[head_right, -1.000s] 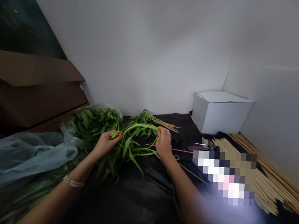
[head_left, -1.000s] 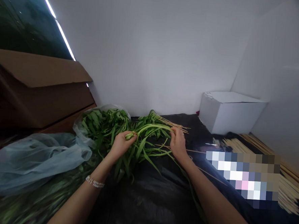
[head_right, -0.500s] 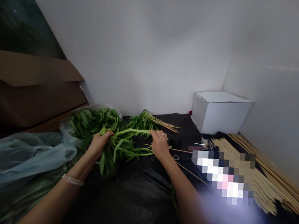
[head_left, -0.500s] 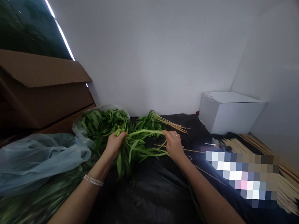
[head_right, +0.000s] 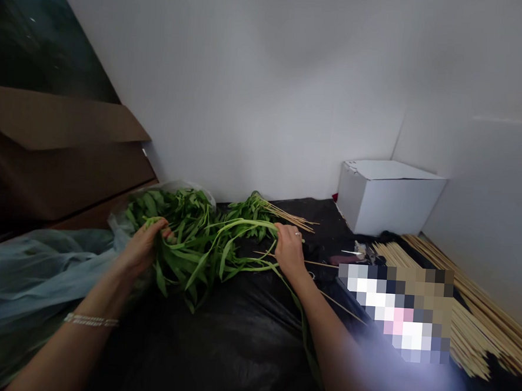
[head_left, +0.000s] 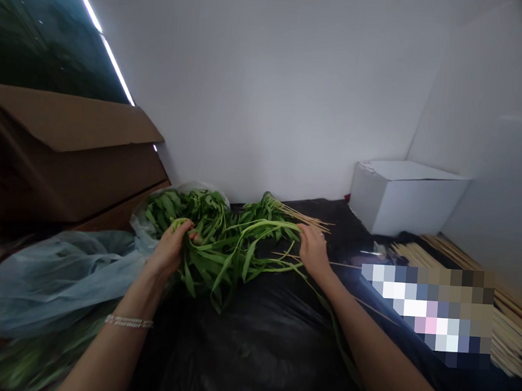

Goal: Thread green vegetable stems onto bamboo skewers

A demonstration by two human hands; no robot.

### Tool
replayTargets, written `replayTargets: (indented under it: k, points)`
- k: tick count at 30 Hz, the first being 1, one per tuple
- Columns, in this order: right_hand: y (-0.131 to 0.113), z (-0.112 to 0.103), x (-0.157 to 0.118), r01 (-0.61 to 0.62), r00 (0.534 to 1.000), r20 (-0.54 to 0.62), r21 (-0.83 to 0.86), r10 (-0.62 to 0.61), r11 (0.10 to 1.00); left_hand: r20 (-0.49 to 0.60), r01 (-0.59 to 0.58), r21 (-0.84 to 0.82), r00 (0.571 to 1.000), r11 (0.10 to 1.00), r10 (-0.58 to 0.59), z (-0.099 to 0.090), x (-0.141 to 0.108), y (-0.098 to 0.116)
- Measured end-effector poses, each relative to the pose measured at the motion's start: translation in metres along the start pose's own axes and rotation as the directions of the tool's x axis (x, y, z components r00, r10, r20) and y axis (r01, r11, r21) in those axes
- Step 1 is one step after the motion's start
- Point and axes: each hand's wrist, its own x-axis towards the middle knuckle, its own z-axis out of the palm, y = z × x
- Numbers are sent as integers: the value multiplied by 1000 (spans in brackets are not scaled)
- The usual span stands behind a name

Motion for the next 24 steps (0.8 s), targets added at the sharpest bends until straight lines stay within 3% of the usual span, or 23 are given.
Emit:
replayTargets:
  k: [2, 4, 7, 9, 13, 18, 24]
  points:
    - [-4, -1, 1, 15, 1000, -11, 15, -15, 1000, -16, -89, 138, 996, 986, 92, -1, 0, 4]
    - [-8, -2, 2, 18, 1000, -22, 27, -17, 999, -20, -203, 388, 973, 899, 228, -5, -1, 7]
    - [-13, -2, 1, 26, 1000, -17, 33, -26, 999, 35, -328, 733, 893, 596, 449, -8, -4, 8]
    - [-15, -3, 1, 39, 999, -6, 30, -39, 999, 96, -353, 812, 866, 464, 490, -3, -10, 7]
    - [-20, -4, 1, 81, 996, 37, -5, -81, 997, 219, -424, 768, 878, 479, 425, 21, -20, 2]
    - [-29, -6, 1, 142, 988, 74, -44, -138, 989, 438, -568, 728, 816, 384, 377, 44, -20, -11]
    - [-35, -7, 2, 162, 984, 90, -69, -156, 984, 399, -542, 756, 826, 367, 398, 50, -11, -31]
